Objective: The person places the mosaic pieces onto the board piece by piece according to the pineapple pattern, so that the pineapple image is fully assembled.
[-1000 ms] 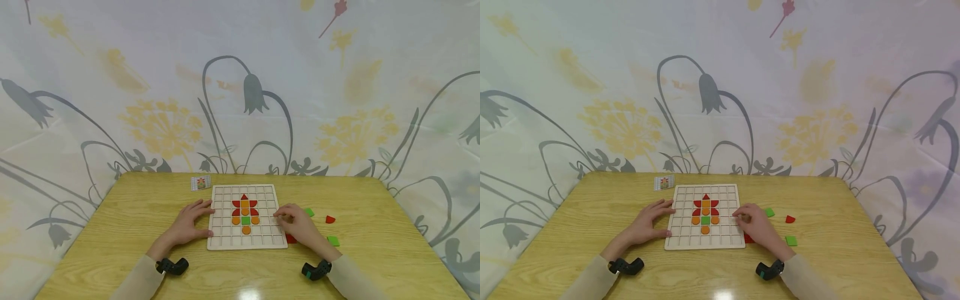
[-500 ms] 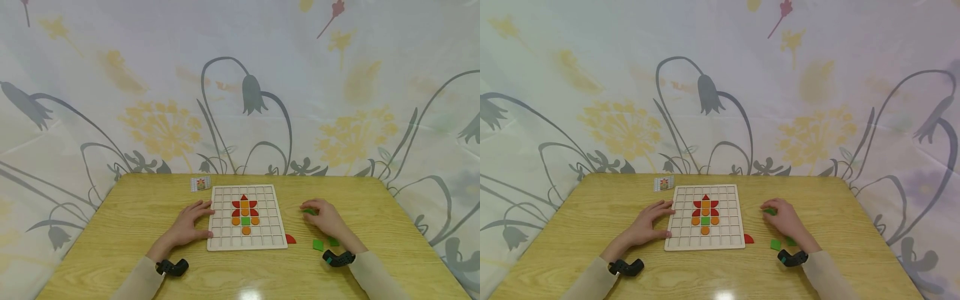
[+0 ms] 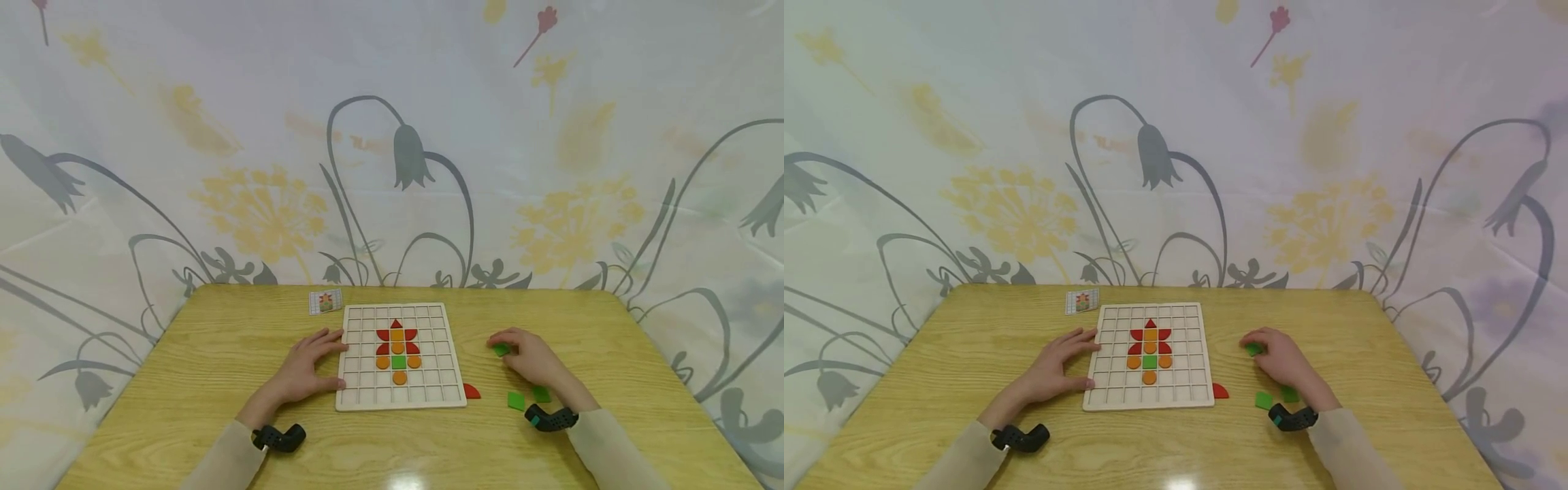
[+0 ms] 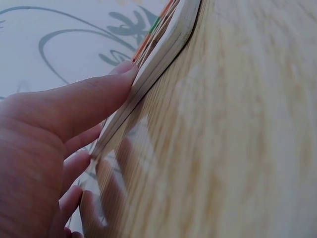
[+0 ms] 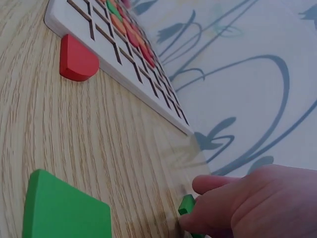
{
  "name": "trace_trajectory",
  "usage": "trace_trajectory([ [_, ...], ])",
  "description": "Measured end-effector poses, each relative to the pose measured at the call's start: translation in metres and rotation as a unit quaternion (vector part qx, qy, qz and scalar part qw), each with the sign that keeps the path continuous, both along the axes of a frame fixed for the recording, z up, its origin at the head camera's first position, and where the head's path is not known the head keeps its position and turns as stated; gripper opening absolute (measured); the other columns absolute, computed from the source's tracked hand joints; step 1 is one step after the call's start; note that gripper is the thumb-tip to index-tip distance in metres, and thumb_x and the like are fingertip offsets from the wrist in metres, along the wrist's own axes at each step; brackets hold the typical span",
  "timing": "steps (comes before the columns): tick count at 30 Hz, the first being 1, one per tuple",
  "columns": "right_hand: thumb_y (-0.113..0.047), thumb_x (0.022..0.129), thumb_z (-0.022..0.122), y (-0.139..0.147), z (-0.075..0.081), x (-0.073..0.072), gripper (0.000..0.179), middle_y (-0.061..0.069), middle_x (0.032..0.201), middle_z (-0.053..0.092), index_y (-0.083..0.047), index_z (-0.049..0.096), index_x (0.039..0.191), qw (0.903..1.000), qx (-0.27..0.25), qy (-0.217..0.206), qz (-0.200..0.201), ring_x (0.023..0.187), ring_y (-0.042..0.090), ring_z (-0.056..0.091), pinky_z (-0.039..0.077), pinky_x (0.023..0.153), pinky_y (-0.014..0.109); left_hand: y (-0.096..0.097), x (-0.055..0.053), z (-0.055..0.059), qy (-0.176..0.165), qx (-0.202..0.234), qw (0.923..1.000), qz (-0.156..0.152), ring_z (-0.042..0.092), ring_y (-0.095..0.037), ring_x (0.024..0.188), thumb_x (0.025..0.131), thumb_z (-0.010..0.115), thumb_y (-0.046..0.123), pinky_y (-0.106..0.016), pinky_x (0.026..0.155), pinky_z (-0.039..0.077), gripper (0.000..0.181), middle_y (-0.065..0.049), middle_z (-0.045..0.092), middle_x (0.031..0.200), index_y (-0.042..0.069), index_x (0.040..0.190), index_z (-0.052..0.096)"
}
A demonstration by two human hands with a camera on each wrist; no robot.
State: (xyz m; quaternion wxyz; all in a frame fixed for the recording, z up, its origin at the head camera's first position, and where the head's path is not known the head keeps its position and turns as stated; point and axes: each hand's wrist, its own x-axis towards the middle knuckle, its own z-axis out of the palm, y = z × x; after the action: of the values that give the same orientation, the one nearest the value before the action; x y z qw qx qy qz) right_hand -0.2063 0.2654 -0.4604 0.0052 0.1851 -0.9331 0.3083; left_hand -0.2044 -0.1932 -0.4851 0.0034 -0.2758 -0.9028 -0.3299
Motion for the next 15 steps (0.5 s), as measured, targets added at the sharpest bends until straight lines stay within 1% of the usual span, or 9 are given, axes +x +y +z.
trace_trajectory([
  [7, 0.007, 0.089, 0.064, 0.0033, -0.0006, 0.0015, 0.035, 0.021, 0.126, 0.063, -0.002, 0.068, 0.123, 0.9999, -0.009, -0.008, -0.010, 0.120, 0.045, 0.056, 0.046, 0.096, 0.058, -0.0008, -0.0009, -0.0007, 0.000, 0.000, 1.0000, -0.001, 0.024, -0.040, 0.146, 0.081, 0.079, 0.043, -0.070, 0.108, 0.016, 0.062, -0.009, 0.041, 0.155, 0.013, 0.133, 0.064],
  [15, 0.005, 0.090, 0.066, 0.0013, -0.0022, -0.0013, 0.032, 0.021, 0.126, 0.064, -0.002, 0.069, 0.121, 0.9981, -0.029, -0.033, -0.045, 0.119, 0.044, 0.056, 0.047, 0.095, 0.056, -0.0009, -0.0012, -0.0026, 0.002, 0.000, 1.0000, 0.000, 0.025, -0.039, 0.146, 0.082, 0.079, 0.044, -0.070, 0.109, 0.017, 0.060, -0.008, 0.041, 0.155, 0.014, 0.133, 0.065],
])
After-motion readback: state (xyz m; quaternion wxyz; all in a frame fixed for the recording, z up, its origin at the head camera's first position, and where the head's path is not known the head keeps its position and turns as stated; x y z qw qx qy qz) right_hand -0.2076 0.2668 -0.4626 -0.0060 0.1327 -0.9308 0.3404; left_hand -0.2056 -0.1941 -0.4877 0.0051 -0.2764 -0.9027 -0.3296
